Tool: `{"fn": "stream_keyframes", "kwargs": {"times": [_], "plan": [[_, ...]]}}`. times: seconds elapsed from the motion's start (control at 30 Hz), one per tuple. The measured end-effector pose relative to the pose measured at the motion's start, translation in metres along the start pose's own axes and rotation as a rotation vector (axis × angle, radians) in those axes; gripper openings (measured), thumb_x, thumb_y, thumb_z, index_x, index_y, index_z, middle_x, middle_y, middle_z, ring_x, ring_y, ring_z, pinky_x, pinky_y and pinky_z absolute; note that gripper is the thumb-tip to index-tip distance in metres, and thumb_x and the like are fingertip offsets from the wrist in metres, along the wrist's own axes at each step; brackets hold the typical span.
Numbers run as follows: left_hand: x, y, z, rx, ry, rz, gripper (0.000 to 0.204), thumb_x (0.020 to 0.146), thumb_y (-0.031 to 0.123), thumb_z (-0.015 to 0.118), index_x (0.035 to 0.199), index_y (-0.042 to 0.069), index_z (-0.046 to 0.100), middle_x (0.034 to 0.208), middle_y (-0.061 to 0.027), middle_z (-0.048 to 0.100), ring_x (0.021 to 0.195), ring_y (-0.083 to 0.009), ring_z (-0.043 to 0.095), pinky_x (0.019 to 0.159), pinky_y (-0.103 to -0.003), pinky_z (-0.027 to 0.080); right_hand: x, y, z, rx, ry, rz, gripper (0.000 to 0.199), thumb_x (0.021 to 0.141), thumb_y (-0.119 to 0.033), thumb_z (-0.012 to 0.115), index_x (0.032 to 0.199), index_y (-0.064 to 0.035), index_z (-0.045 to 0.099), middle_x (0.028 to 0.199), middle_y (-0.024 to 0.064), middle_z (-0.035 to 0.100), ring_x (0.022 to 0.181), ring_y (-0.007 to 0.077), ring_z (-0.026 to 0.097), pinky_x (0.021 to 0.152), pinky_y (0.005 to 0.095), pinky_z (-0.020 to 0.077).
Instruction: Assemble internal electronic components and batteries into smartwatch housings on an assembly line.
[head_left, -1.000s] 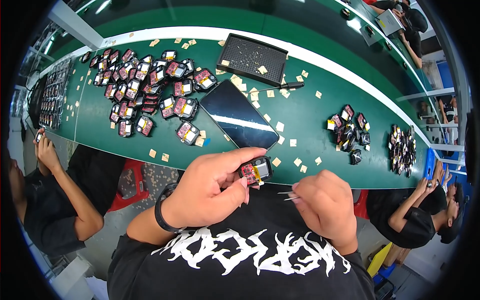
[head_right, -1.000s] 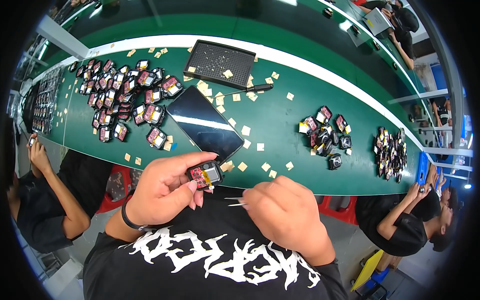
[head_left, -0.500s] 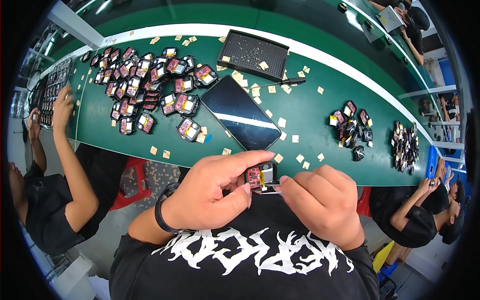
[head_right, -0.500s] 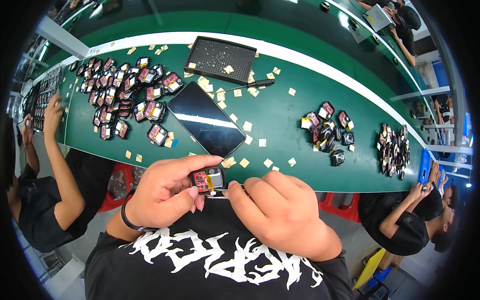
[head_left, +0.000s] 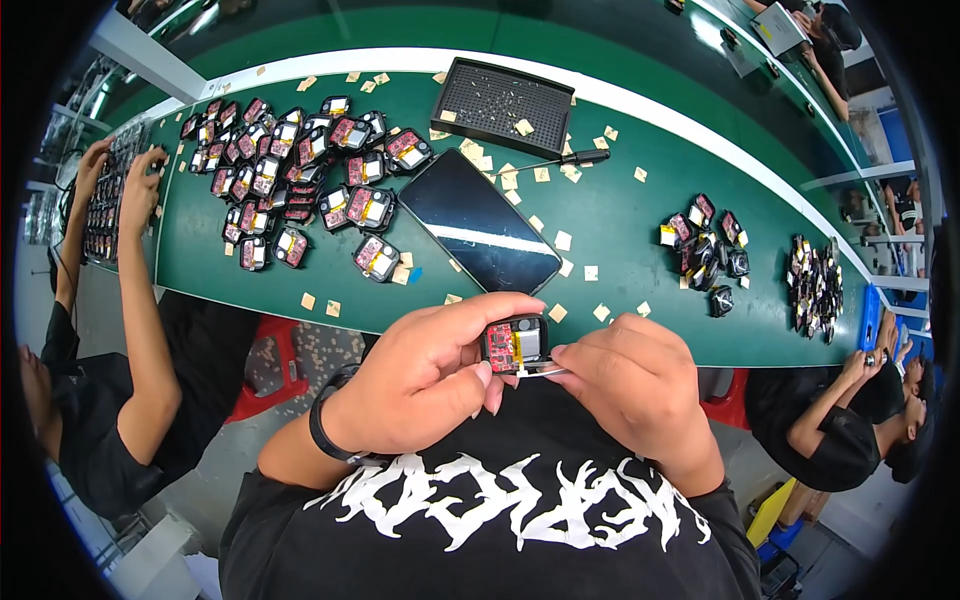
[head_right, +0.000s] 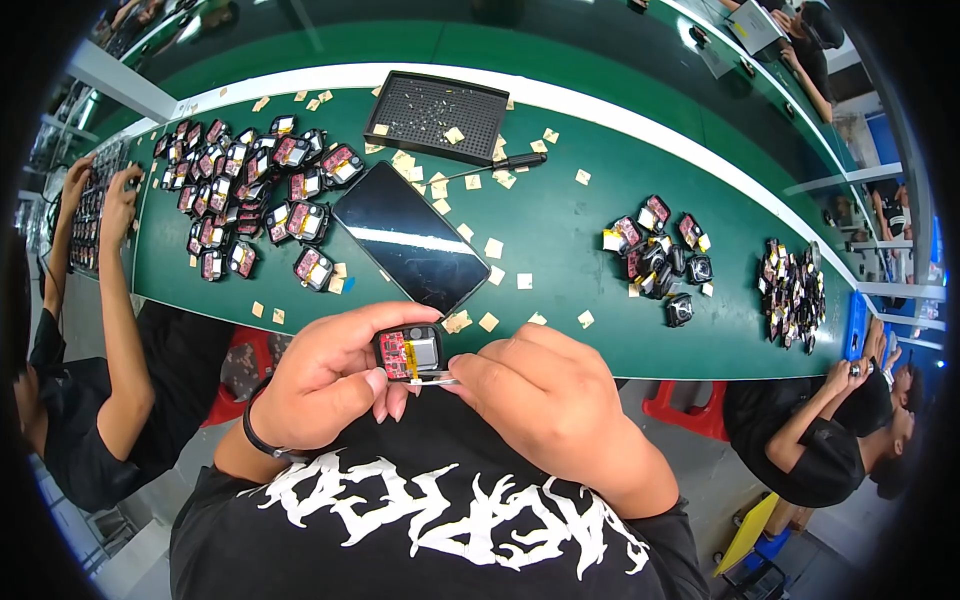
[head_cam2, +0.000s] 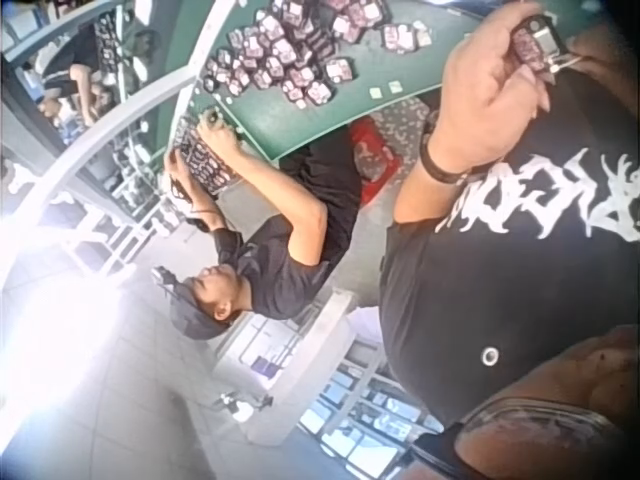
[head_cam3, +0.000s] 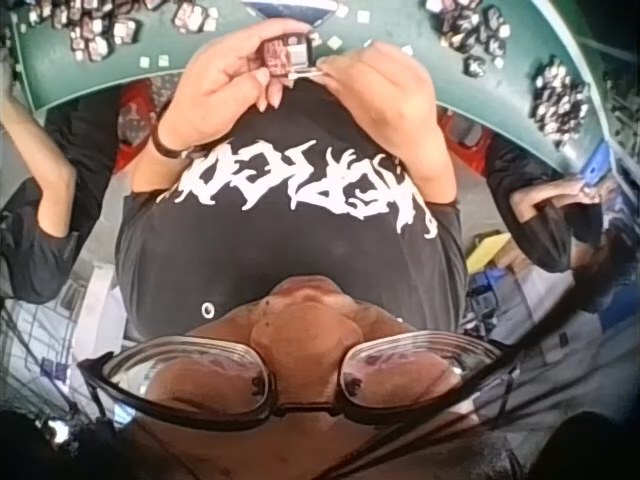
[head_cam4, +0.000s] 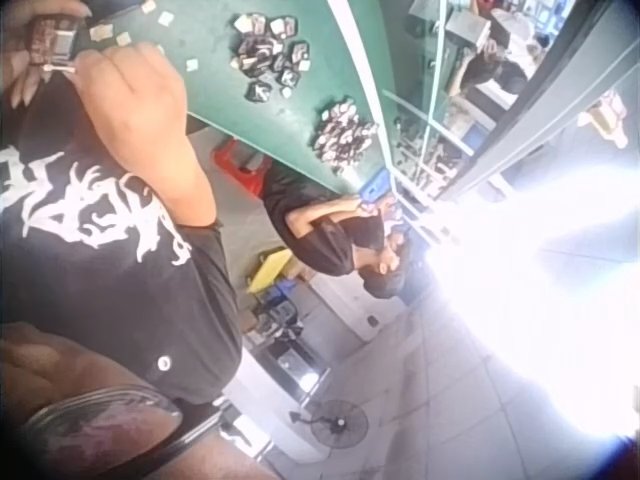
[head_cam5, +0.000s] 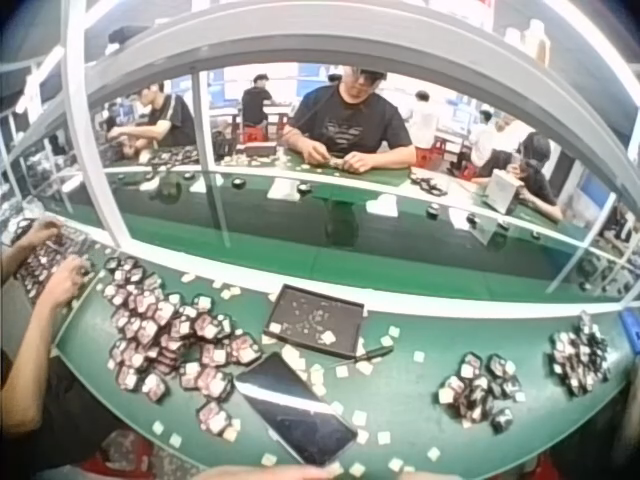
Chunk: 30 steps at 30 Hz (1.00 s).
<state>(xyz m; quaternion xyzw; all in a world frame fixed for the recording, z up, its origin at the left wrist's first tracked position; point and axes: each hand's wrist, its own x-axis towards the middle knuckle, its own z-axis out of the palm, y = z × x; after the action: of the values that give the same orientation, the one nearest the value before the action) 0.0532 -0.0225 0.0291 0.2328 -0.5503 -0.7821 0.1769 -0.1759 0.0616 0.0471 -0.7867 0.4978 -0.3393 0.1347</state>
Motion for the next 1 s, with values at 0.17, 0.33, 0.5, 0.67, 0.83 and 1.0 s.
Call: {"fn": "stream_keyframes", "kwargs": {"times": [0.17, 0.33, 0.5, 0.67, 0.83, 1.0], "plan": [[0.001, -0.004, -0.001, -0.021, -0.022, -0.031, 0.053, 0.096, 0.007, 0.045, 0.148, -0.004, 0.042, 0.097, -0.0082, 0.064, 0.076, -0.0107, 0.063, 0.065, -0.022, 0.05, -0.003, 0.001, 0.003, 0.028, 0.02, 0.005, 0.032, 0.066, -0.001, 0.085, 0.094, 0.0002, 0.069, 0.079, 0.0075, 0.066, 0.062, 0.0217, 0.059, 0.055, 0.0333, 0.0482], [0.002, -0.008, 0.002, -0.15, -0.008, -0.076, 0.055, 0.097, 0.012, 0.047, 0.15, -0.003, 0.039, 0.098, -0.0082, 0.064, 0.076, -0.0105, 0.062, 0.064, -0.022, 0.048, -0.004, 0.001, 0.005, 0.042, 0.029, 0.044, 0.03, 0.067, 0.0, 0.085, 0.093, 0.0004, 0.069, 0.08, 0.0083, 0.068, 0.065, 0.0233, 0.062, 0.057, 0.0344, 0.0499], [0.004, -0.012, 0.004, -0.279, -0.002, -0.11, 0.057, 0.097, 0.014, 0.048, 0.15, -0.003, 0.036, 0.097, -0.0094, 0.062, 0.07, -0.0119, 0.056, 0.063, -0.025, 0.047, -0.005, -0.002, 0.007, 0.068, 0.051, 0.096, 0.028, 0.07, 0.0, 0.085, 0.093, 0.0001, 0.069, 0.081, 0.009, 0.069, 0.066, 0.0243, 0.063, 0.059, 0.0352, 0.0507], [0.005, -0.016, 0.003, -0.353, -0.024, -0.115, 0.057, 0.097, 0.014, 0.048, 0.15, -0.003, 0.034, 0.094, -0.0092, 0.059, 0.067, -0.0123, 0.052, 0.061, -0.026, 0.045, -0.006, -0.003, 0.009, 0.072, 0.07, 0.114, 0.028, 0.07, 0.0, 0.085, 0.093, -0.0003, 0.07, 0.081, 0.0089, 0.069, 0.065, 0.0247, 0.064, 0.059, 0.0349, 0.0506], [0.004, -0.015, 0.005, -0.423, -0.023, -0.145, 0.058, 0.097, 0.014, 0.049, 0.15, -0.004, 0.032, 0.092, -0.0092, 0.056, 0.065, -0.0126, 0.051, 0.059, -0.026, 0.044, -0.007, -0.004, 0.01, 0.083, 0.078, 0.13, 0.026, 0.071, 0.0, 0.085, 0.092, 0.0, 0.069, 0.081, 0.0088, 0.069, 0.065, 0.0245, 0.064, 0.058, 0.0347, 0.0506], [0.003, -0.019, 0.004, -0.46, -0.026, -0.134, 0.058, 0.096, 0.012, 0.049, 0.149, -0.004, 0.032, 0.095, -0.0104, 0.056, 0.064, -0.0126, 0.049, 0.057, -0.026, 0.043, -0.006, -0.005, 0.011, 0.098, 0.077, 0.143, 0.025, 0.073, 0.0, 0.085, 0.092, 0.0005, 0.069, 0.08, 0.0093, 0.07, 0.064, 0.0249, 0.064, 0.058, 0.0346, 0.0512]]}}
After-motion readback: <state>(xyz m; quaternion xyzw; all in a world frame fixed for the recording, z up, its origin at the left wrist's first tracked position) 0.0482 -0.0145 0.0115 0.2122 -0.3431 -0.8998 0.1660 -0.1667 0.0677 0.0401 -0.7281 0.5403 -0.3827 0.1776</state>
